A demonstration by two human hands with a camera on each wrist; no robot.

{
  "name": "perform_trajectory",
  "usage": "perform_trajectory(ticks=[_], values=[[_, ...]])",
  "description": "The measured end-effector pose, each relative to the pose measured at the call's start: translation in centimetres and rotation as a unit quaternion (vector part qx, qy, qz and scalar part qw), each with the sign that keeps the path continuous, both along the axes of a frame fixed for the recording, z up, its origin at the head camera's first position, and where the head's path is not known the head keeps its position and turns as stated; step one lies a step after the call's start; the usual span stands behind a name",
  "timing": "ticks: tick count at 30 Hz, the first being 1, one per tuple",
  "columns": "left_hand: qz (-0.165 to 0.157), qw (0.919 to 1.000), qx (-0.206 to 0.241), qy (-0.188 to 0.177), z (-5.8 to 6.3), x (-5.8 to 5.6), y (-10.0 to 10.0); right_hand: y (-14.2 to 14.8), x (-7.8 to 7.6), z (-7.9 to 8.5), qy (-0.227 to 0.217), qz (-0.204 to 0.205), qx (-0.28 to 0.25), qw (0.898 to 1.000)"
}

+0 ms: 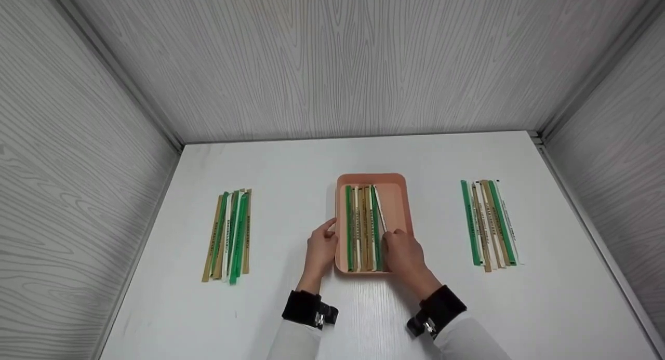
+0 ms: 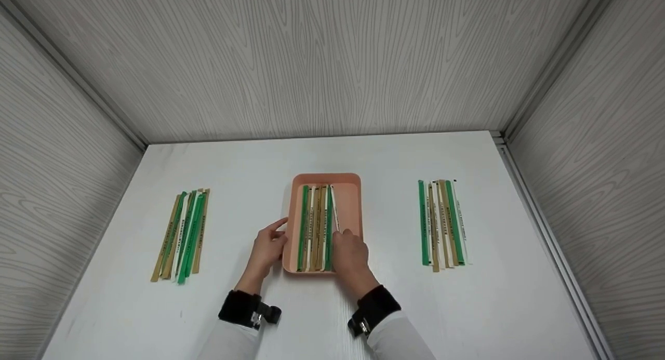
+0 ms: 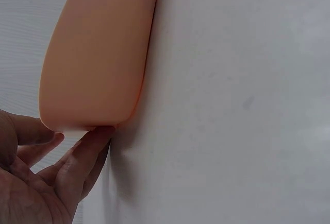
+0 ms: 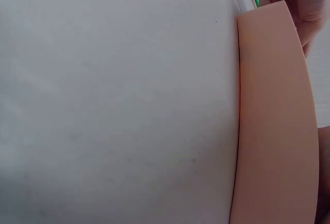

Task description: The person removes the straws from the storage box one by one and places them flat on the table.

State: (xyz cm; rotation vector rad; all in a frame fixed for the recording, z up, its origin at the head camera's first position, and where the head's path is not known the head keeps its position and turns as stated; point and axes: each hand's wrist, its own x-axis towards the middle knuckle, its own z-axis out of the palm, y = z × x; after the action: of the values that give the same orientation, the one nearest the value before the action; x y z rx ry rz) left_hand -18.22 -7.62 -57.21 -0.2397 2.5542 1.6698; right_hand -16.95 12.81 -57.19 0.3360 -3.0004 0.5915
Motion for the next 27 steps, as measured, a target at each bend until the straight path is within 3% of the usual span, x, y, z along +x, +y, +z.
perform_trajectory(ticks=[7,15,27], values=[[0.001,1.0000,-0.002,-0.003,-0.1,0.0,0.1,0.3,0.0,0.1,0.012,-0.007,-0.032,0.999],[0.000,1.0000,0.000,-0.004,-0.1,-0.1,0.1,0.8,0.0,1.8,-0.005,-0.040,-0.101,0.994],[0.002,1.0000,0.000,-0.008,-0.1,-0.1,0.0,3.7,0.0,3.8,-0.004,-0.085,-0.126,0.988]])
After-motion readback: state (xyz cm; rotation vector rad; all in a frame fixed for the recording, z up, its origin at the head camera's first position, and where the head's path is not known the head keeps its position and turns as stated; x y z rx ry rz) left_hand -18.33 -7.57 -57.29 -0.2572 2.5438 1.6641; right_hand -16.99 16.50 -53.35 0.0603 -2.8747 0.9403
